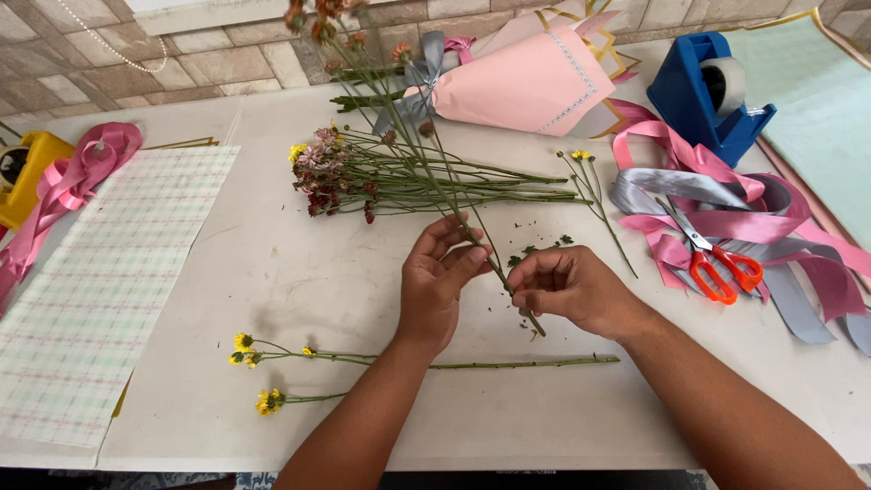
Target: The person cleans and prepares several flower stems by hand, removing leaves and small stems from the main stalks.
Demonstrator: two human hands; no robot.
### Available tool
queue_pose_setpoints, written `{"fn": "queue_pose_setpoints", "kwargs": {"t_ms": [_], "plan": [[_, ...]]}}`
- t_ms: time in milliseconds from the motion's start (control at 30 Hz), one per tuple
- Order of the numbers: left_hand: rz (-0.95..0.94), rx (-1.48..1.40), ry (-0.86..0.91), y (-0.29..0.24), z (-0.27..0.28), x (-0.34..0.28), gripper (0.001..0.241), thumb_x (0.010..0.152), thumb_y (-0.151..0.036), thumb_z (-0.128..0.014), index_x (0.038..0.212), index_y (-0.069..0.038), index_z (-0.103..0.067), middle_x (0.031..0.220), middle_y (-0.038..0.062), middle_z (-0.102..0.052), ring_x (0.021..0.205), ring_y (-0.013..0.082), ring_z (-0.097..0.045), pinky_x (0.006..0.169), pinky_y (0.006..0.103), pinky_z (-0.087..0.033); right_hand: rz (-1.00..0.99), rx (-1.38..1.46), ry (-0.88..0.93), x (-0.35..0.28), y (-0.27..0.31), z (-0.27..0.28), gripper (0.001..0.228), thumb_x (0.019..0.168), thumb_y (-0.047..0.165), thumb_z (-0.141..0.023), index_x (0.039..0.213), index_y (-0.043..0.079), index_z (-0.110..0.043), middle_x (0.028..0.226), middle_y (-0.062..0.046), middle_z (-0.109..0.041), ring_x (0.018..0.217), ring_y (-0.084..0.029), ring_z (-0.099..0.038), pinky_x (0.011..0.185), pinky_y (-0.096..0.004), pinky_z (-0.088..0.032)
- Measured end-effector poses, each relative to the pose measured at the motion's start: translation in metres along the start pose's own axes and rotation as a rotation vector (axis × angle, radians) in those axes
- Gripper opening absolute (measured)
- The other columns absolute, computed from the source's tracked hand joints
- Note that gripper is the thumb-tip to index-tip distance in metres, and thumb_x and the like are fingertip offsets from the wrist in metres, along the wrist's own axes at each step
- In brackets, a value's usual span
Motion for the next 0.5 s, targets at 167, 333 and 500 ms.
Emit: {"fn": "queue_pose_setpoints", "kwargs": {"t_ms": [167,333,500], "plan": [[0.081,0.041,0.053,0.007,-0.005,-0.003,0.049,0.088,0.002,-0.076,0.135,0.001,-0.061,0.105,0.016,-0.071,0.092,0.0226,-0.074,0.084,0.0383,-0.067,-0.004,-0.039,-0.024,0.0,0.001,0.0,0.015,0.074,-0.008,-0.078,0.089,-0.008,-0.077,0.07,-0.018,-0.072,0.065,-0.023,-0.072,0.056,-0.031,-0.061],[0.071,0.059,0.038,0.005,-0.005,-0.003,0.052,0.086,0.002,-0.078,0.136,0.002,-0.062,0.107,0.018,-0.07,0.093,0.0242,-0.074,0.086,0.0441,-0.068,-0.031,-0.051,-0.049,-0.001,0.001,0.0,0.014,0.072,-0.009,-0.079,0.086,-0.007,-0.076,0.069,-0.018,-0.073,0.064,-0.023,-0.073,0.057,-0.032,-0.062],[0.02,0.107,-0.022,0.0,-0.002,-0.003,0.051,0.086,0.002,-0.079,0.134,0.002,-0.064,0.107,0.018,-0.07,0.092,0.0235,-0.075,0.086,0.0444,-0.068,-0.087,-0.113,-0.117,-0.001,-0.01,0.007,0.015,0.072,-0.009,-0.077,0.088,-0.008,-0.077,0.07,-0.018,-0.072,0.064,-0.023,-0.072,0.06,-0.033,-0.061]]}}
Point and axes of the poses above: each hand's wrist, its own x-axis towards the middle knuckle, its own z-axis out of the back of the hand, y = z × x, the point moved 5 cm from there along x, towards the middle knuckle
